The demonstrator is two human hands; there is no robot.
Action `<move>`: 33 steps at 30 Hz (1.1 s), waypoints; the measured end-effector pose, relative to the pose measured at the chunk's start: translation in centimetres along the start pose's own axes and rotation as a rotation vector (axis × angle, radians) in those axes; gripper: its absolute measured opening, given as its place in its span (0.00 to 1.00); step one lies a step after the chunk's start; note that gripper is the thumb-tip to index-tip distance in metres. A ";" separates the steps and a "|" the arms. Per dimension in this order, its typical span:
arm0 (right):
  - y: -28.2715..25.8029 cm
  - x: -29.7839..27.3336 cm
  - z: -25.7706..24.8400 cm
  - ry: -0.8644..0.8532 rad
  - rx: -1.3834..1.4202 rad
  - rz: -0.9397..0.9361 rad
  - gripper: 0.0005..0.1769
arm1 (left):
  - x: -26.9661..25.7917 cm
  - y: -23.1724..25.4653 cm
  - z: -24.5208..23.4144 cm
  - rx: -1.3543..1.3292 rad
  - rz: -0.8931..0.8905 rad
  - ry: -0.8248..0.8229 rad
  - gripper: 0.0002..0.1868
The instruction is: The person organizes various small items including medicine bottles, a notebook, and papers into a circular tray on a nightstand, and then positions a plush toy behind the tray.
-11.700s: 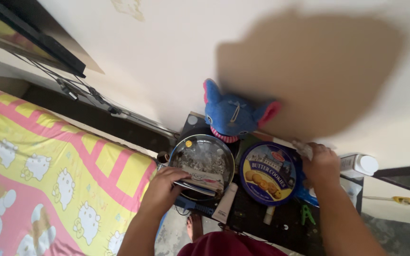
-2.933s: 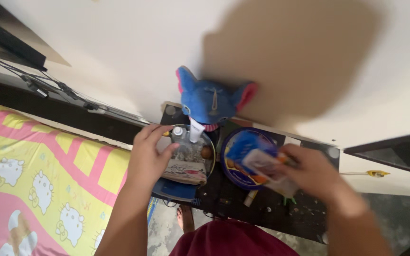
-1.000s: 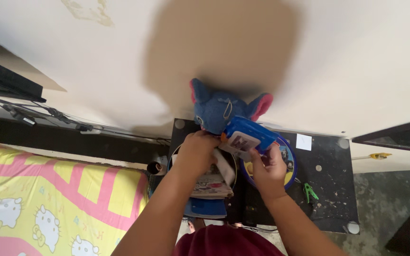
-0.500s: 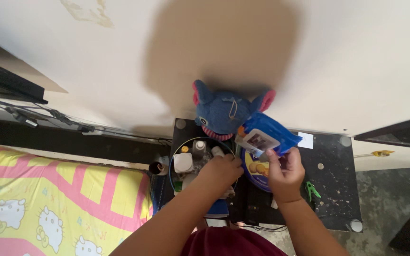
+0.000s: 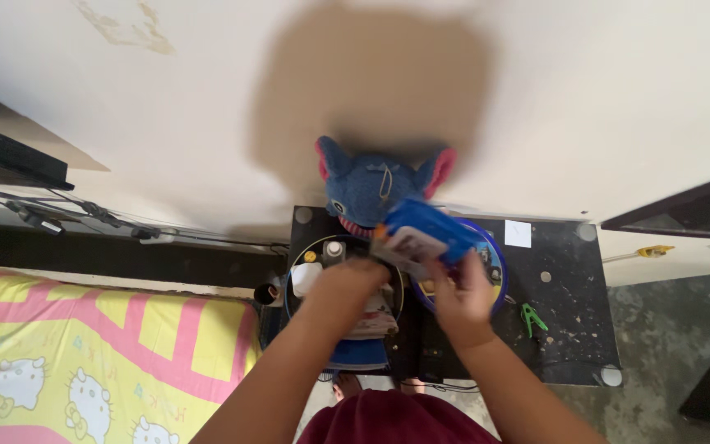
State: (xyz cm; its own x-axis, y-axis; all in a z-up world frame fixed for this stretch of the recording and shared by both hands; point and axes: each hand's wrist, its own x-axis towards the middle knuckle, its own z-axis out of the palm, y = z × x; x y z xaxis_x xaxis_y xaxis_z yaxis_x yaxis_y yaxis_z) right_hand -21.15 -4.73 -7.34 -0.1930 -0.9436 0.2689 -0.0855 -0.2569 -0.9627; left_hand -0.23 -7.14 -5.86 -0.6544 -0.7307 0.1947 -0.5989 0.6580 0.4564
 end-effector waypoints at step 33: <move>3.0 -1.2 -7.3 0.097 -0.639 0.080 0.26 | -1.2 2.9 -0.7 0.082 -0.358 0.525 0.09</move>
State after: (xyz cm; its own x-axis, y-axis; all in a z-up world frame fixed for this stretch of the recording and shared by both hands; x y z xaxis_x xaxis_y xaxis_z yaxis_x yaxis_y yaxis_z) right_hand -28.26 -2.83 -10.38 -0.3080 -0.9239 0.2272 -0.6259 0.0169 -0.7797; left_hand -0.86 -4.47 -4.15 -0.1068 -0.8859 0.4515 -0.7855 0.3535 0.5080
